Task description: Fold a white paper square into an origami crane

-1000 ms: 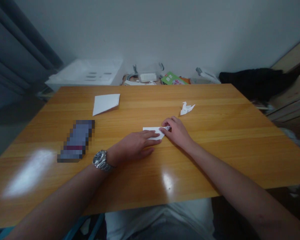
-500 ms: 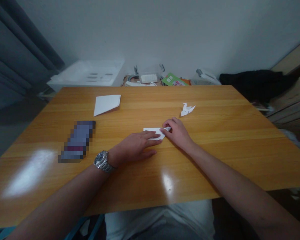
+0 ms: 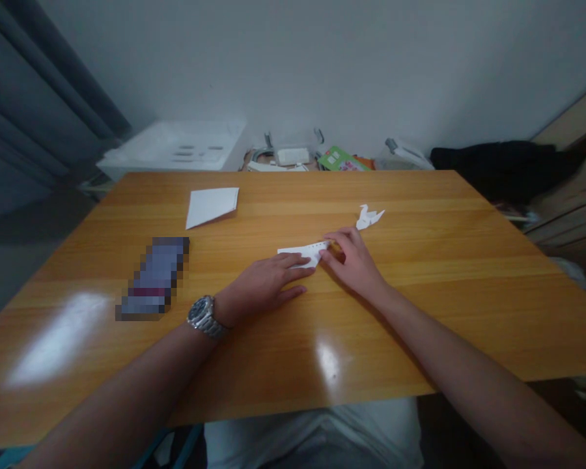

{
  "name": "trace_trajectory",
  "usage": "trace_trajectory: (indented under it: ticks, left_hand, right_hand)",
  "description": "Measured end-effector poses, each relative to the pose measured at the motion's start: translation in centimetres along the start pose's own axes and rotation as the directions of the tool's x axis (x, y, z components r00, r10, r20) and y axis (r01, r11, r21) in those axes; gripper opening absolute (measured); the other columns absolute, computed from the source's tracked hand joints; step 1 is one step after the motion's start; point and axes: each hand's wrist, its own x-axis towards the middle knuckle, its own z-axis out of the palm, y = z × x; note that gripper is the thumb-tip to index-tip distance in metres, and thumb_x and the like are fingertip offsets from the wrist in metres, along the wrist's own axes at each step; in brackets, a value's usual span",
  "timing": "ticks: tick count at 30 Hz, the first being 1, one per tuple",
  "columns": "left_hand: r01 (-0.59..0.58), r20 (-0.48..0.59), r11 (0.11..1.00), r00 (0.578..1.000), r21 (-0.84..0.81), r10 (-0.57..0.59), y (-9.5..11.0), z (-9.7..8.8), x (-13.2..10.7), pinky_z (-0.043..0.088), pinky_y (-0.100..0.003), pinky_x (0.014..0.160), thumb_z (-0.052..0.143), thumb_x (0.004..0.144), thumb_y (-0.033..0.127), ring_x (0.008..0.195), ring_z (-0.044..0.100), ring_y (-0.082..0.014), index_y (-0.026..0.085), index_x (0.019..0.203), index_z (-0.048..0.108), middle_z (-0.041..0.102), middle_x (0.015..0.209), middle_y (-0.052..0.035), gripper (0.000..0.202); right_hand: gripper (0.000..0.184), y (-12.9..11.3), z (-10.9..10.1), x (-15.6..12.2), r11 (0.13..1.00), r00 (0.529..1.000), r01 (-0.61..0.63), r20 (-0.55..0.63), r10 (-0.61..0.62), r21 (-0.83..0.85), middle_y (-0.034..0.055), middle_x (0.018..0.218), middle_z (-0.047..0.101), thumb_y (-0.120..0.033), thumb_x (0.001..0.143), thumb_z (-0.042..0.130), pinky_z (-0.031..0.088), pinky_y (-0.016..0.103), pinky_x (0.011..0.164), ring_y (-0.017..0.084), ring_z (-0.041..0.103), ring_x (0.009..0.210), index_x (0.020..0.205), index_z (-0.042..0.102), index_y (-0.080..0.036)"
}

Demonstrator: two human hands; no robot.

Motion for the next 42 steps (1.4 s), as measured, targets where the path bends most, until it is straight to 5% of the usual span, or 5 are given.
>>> trace_trajectory:
  ticks: [5,12,30,42]
  left_hand:
    - [0.007,-0.015,1.000,1.000,0.011,-0.007,0.0,0.1,0.0,0.043,-0.041,0.116,0.047,0.104,0.047,0.140,0.050,-0.0257,0.029,0.147,0.053,0.050,0.155,-0.0058,0.047]
    - [0.005,0.011,1.000,1.000,-0.002,-0.005,0.2,0.0,0.0,0.041,-0.043,0.118,0.045,0.105,0.047,0.143,0.046,-0.0259,0.027,0.151,0.048,0.046,0.157,-0.0080,0.050]
    - [0.009,0.012,1.000,1.000,0.001,-0.009,0.0,0.3,0.0,0.039,-0.041,0.120,0.044,0.105,0.048,0.143,0.046,-0.0256,0.027,0.151,0.049,0.046,0.158,-0.0069,0.051]
    - [0.002,0.026,1.000,1.000,0.013,-0.003,0.0,0.2,0.0,0.038,-0.043,0.120,0.043,0.105,0.048,0.144,0.045,-0.0265,0.027,0.150,0.050,0.045,0.159,-0.0064,0.050]
  right_hand:
    - [0.032,-0.2,-1.5,-0.2,0.994,0.979,0.104,0.180,-0.100,-0.016,0.0098,0.105,0.060,-0.035,0.099,0.058,0.051,0.044,0.093,0.026,0.060,0.101,0.127,0.068,-0.025]
    - [0.037,-0.3,-2.7,-0.4,0.957,0.849,0.288,0.474,-0.232,-0.048,0.0075,0.094,0.061,-0.041,0.104,0.049,0.049,0.036,0.081,0.023,0.058,0.089,0.129,0.070,-0.026]
    - [0.040,0.1,-3.3,-0.4,0.866,0.803,0.420,0.556,-0.216,-0.270,0.0065,0.090,0.059,-0.045,0.107,0.042,0.037,0.033,0.075,0.022,0.051,0.087,0.141,0.062,-0.036]
    - [0.044,1.0,-3.7,-0.2,0.861,0.863,0.316,0.497,-0.086,-0.399,0.0082,0.101,0.061,-0.046,0.108,0.037,0.040,0.035,0.081,0.023,0.052,0.090,0.144,0.059,-0.035]
